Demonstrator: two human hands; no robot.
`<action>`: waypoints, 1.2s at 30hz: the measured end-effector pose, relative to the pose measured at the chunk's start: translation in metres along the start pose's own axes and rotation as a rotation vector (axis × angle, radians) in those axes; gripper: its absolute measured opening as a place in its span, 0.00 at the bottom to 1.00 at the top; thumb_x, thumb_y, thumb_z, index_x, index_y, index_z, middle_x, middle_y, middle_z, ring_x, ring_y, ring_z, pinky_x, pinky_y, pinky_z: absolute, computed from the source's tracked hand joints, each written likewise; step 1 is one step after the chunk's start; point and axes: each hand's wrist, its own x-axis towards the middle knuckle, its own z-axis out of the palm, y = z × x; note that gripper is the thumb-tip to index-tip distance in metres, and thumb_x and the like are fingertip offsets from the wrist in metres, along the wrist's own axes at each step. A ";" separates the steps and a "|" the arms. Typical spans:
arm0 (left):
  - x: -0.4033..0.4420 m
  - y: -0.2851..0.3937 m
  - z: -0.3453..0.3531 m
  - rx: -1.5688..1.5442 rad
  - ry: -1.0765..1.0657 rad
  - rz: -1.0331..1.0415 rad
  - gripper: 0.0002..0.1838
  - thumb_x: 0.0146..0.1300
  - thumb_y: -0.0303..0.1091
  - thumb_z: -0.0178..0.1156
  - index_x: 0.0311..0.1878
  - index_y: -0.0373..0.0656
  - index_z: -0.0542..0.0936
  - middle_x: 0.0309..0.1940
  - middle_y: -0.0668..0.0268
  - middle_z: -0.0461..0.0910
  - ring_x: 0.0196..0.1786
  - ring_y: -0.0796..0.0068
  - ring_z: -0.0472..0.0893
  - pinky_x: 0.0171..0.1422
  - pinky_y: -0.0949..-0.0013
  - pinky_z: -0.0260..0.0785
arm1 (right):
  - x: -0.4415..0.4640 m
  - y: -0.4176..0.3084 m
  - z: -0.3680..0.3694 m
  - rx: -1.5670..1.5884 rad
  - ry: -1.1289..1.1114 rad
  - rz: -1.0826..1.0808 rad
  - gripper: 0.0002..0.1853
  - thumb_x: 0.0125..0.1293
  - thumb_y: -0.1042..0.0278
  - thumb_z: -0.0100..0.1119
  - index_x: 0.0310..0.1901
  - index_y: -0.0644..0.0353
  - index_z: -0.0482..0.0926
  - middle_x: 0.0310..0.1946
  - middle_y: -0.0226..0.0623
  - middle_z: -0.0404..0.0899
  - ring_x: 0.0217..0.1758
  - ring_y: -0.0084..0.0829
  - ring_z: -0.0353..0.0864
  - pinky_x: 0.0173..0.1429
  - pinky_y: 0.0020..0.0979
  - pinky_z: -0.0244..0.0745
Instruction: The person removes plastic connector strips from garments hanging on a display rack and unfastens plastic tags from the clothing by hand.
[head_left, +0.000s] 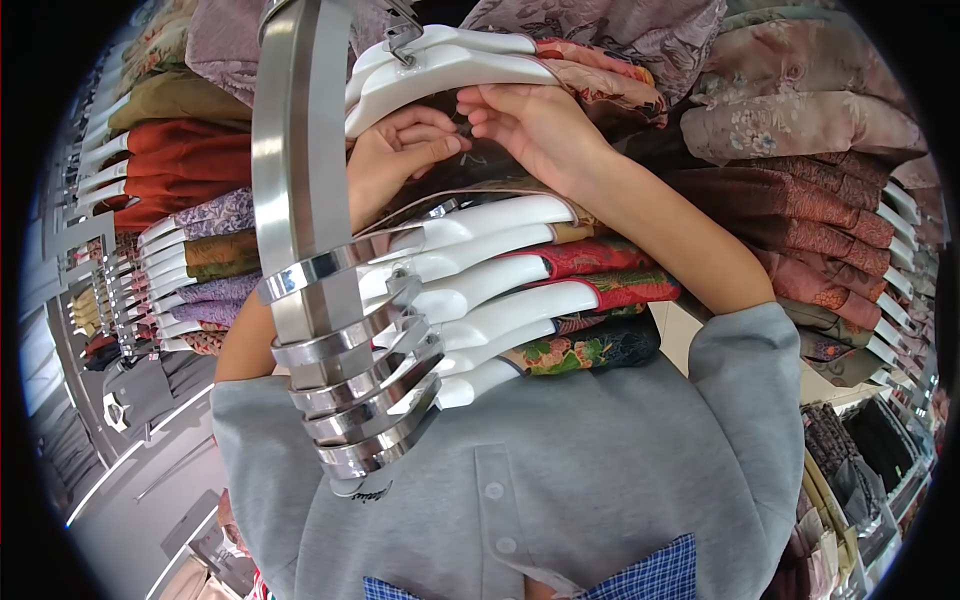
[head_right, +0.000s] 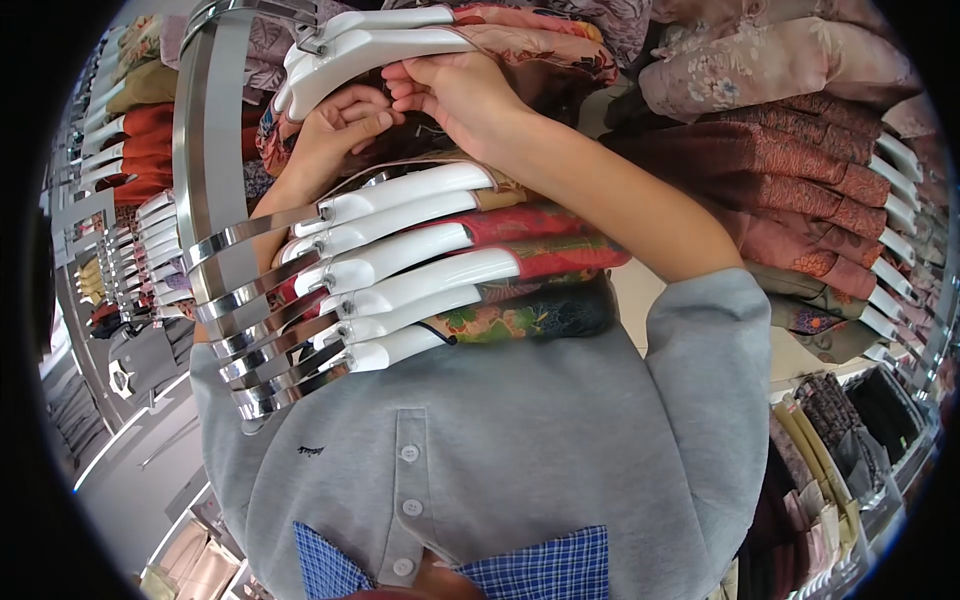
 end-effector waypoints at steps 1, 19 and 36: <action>0.000 0.000 -0.001 -0.015 -0.004 -0.009 0.12 0.56 0.28 0.59 0.44 0.39 0.73 0.36 0.63 0.79 0.28 0.90 0.70 0.26 0.85 0.57 | 0.001 0.000 -0.001 0.014 0.003 -0.002 0.10 0.64 0.71 0.49 0.43 0.69 0.73 0.38 0.40 0.75 0.36 0.24 0.74 0.44 0.24 0.73; 0.003 -0.009 -0.004 -0.134 -0.145 0.099 0.09 0.60 0.26 0.54 0.44 0.37 0.73 0.38 0.69 0.74 0.43 0.81 0.75 0.49 0.80 0.66 | 0.007 0.001 -0.002 0.065 0.042 0.085 0.08 0.63 0.76 0.49 0.40 0.69 0.72 0.35 0.39 0.75 0.34 0.25 0.73 0.40 0.25 0.73; -0.001 0.000 0.006 -0.004 -0.229 0.213 0.07 0.61 0.28 0.54 0.41 0.38 0.71 0.35 0.70 0.73 0.39 0.84 0.72 0.48 0.80 0.65 | 0.006 0.002 -0.007 0.034 -0.047 0.085 0.09 0.61 0.77 0.50 0.41 0.73 0.70 0.33 0.43 0.73 0.29 0.24 0.71 0.36 0.23 0.71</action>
